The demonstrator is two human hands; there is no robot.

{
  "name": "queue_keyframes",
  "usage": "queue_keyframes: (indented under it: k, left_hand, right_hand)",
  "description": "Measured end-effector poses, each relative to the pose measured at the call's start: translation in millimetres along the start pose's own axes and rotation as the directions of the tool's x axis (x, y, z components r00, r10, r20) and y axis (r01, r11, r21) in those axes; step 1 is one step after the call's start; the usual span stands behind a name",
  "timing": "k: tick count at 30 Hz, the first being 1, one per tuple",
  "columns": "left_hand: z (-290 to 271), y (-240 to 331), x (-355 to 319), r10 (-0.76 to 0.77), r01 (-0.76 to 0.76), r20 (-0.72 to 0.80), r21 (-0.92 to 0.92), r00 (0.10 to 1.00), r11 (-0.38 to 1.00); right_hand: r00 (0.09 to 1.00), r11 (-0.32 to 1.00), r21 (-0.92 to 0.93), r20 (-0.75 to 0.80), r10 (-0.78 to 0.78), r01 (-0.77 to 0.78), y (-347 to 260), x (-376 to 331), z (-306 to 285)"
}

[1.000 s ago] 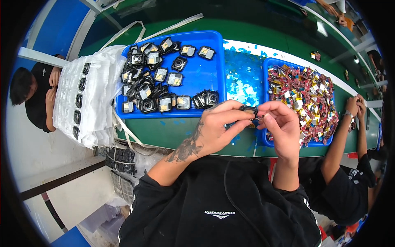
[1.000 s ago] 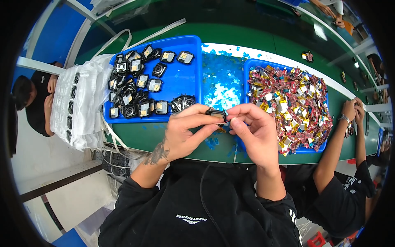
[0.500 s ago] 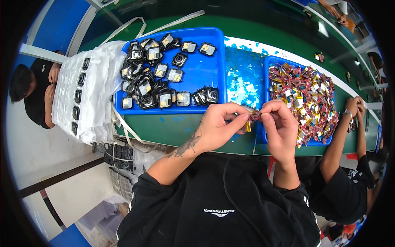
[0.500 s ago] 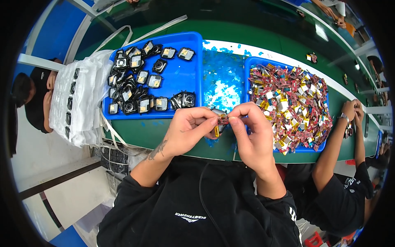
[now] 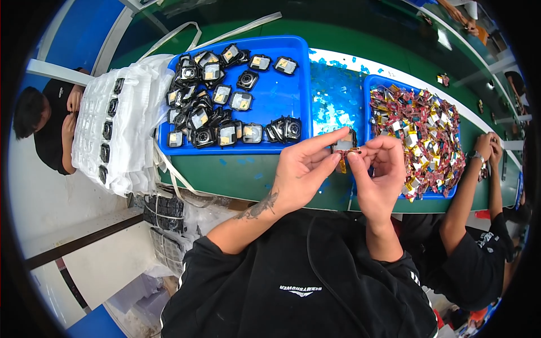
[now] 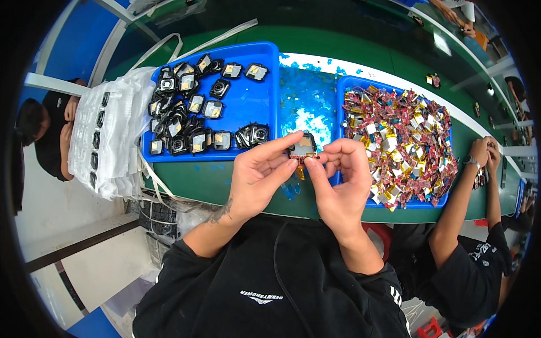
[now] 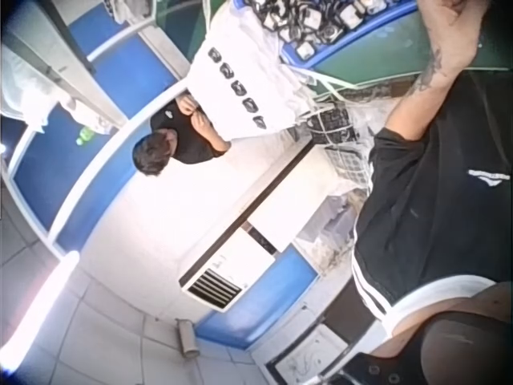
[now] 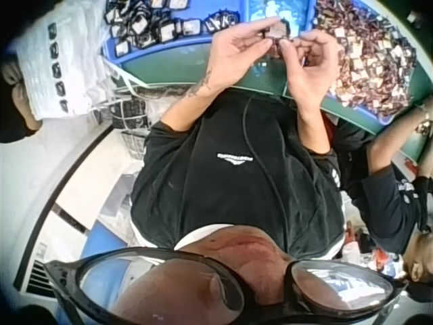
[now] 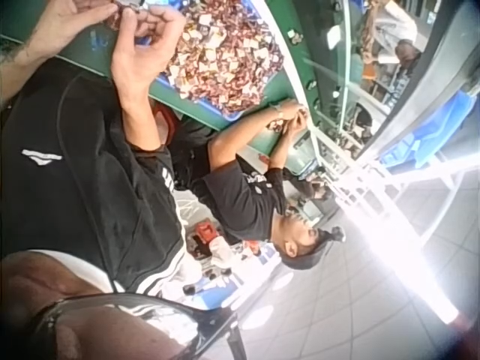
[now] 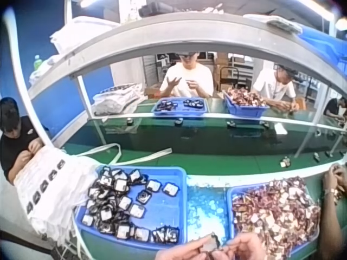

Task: Assembling electronic components by manually placing small modules into larger housings on a production line.

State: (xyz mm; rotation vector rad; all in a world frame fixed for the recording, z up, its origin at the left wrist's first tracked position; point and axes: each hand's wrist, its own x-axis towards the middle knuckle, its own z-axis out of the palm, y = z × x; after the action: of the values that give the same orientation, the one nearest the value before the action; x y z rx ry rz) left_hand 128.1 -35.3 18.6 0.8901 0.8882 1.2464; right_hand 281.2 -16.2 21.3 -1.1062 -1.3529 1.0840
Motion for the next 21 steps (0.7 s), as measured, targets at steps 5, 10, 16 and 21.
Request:
queue_keyframes:
  k: [5, 10, 16, 21]
  left_hand:
    - [0.2, -5.4, -0.2, 0.060, -0.062, -0.038, -0.044, 0.997, 0.997]
    - [4.3, -3.6, -0.3, 0.042, -0.046, -0.053, -0.066, 0.998, 0.997]
    - [5.0, -4.5, -2.4, 0.006, -0.013, -0.068, -0.108, 0.998, 0.994]
    - [3.8, -9.0, -3.2, 0.002, -0.016, -0.096, -0.140, 0.995, 0.990]
  right_hand:
    - [1.000, 0.992, -0.128, -0.011, -0.006, 0.004, -1.2, 0.1, 0.2]
    - [1.000, 0.975, -0.219, 0.015, -0.026, 0.029, 1.1, 2.0, -0.7]
    - [0.999, 0.977, -0.206, 0.008, -0.046, 0.047, 1.6, 1.7, 5.2]
    - [0.998, 0.984, -0.176, 0.038, 0.039, -0.032, -2.6, 2.2, 5.7]
